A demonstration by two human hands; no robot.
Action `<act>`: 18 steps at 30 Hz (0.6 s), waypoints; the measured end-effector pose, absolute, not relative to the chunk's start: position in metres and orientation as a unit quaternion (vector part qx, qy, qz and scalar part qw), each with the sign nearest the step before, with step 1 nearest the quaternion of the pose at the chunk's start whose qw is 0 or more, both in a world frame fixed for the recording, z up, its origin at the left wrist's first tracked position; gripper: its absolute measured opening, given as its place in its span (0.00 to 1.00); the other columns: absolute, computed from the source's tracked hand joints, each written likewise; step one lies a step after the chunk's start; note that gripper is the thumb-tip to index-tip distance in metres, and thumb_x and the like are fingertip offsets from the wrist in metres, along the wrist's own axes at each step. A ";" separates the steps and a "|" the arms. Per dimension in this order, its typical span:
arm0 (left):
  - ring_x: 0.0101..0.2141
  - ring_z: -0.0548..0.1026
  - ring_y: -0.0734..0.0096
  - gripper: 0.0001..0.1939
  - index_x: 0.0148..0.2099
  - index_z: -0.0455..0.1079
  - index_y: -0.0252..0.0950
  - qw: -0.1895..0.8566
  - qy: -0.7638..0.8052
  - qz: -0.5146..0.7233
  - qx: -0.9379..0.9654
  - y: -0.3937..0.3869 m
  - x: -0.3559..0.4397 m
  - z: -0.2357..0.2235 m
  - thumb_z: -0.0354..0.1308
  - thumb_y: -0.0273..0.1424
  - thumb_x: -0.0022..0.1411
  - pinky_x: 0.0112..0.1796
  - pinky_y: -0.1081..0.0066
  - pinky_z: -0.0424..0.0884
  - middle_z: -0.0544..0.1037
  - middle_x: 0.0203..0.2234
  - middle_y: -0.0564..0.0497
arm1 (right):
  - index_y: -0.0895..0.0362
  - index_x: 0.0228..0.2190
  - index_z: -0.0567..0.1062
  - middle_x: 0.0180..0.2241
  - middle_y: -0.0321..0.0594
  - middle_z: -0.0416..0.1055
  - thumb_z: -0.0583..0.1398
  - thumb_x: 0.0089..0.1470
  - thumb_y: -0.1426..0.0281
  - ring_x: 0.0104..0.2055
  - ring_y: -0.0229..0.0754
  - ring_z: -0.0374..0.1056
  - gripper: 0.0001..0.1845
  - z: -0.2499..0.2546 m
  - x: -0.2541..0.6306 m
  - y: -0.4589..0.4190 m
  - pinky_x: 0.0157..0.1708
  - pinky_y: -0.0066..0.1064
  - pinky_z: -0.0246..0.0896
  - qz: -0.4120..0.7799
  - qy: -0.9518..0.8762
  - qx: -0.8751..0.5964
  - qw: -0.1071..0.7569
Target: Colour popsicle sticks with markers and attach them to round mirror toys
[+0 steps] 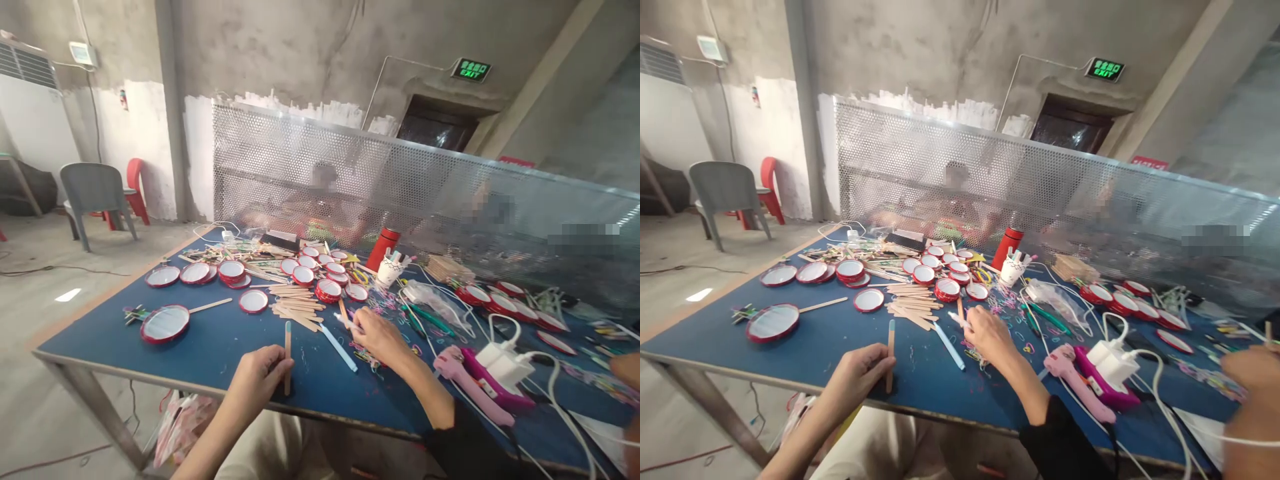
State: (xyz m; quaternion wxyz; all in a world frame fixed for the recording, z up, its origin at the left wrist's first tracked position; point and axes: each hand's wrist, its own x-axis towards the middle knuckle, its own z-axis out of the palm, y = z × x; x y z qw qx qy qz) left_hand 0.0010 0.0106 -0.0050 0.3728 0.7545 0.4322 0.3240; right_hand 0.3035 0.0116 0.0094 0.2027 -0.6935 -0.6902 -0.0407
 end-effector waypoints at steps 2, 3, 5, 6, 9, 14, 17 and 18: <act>0.25 0.68 0.68 0.15 0.24 0.58 0.41 0.367 0.438 0.313 0.759 0.011 0.001 -0.006 0.49 0.41 0.61 0.30 0.71 0.61 0.72 0.20 0.55 | 0.52 0.27 0.70 0.28 0.40 0.74 0.58 0.57 0.65 0.31 0.45 0.72 0.07 0.011 0.306 0.007 0.32 0.32 0.59 -0.029 -0.665 -0.693 0.276; 0.25 0.69 0.68 0.15 0.24 0.57 0.42 0.368 0.438 0.307 0.761 0.010 0.001 -0.007 0.49 0.41 0.61 0.30 0.71 0.61 0.73 0.20 0.55 | 0.52 0.30 0.71 0.29 0.42 0.75 0.57 0.58 0.62 0.33 0.47 0.73 0.08 0.012 0.306 0.004 0.33 0.34 0.61 -0.022 -0.649 -0.692 0.315; 0.26 0.71 0.67 0.15 0.25 0.56 0.42 0.373 0.438 0.296 0.762 0.011 0.001 -0.007 0.49 0.41 0.62 0.31 0.70 0.63 0.75 0.21 0.54 | 0.53 0.39 0.72 0.33 0.45 0.78 0.55 0.59 0.56 0.37 0.50 0.75 0.15 0.014 0.305 -0.002 0.36 0.37 0.65 -0.003 -0.616 -0.685 0.389; 0.26 0.72 0.66 0.14 0.25 0.56 0.42 0.377 0.437 0.292 0.763 0.011 0.001 -0.006 0.48 0.41 0.62 0.32 0.70 0.64 0.77 0.22 0.54 | 0.54 0.43 0.71 0.35 0.47 0.79 0.55 0.59 0.53 0.37 0.51 0.75 0.19 0.015 0.304 -0.005 0.37 0.38 0.66 0.011 -0.600 -0.680 0.421; 0.27 0.74 0.65 0.13 0.26 0.58 0.43 0.380 0.432 0.279 0.769 0.012 0.000 -0.002 0.49 0.40 0.62 0.32 0.70 0.65 0.79 0.23 0.53 | 0.56 0.47 0.71 0.35 0.48 0.80 0.53 0.59 0.47 0.34 0.50 0.77 0.28 0.014 0.299 -0.014 0.31 0.37 0.70 0.073 -0.564 -0.662 0.489; 0.29 0.76 0.64 0.09 0.30 0.62 0.43 0.418 0.376 0.250 0.788 0.016 -0.003 0.005 0.50 0.38 0.62 0.34 0.70 0.66 0.81 0.24 0.53 | 0.59 0.42 0.74 0.31 0.50 0.80 0.52 0.56 0.40 0.29 0.49 0.76 0.35 0.005 0.300 -0.020 0.22 0.34 0.67 0.133 -0.523 -0.659 0.524; 0.30 0.77 0.64 0.10 0.30 0.61 0.43 0.435 0.359 0.259 0.785 0.017 -0.004 0.005 0.49 0.38 0.64 0.36 0.70 0.68 0.81 0.24 0.53 | 0.59 0.41 0.75 0.28 0.47 0.80 0.53 0.54 0.40 0.25 0.49 0.75 0.36 -0.002 0.304 -0.020 0.20 0.33 0.64 0.148 -0.531 -0.678 0.487; 0.30 0.77 0.64 0.10 0.31 0.60 0.43 0.434 0.359 0.264 0.783 0.017 -0.004 0.003 0.49 0.38 0.65 0.36 0.70 0.68 0.81 0.24 0.54 | 0.59 0.40 0.76 0.27 0.46 0.79 0.53 0.54 0.41 0.25 0.48 0.75 0.34 -0.004 0.305 -0.018 0.20 0.33 0.64 0.148 -0.539 -0.686 0.466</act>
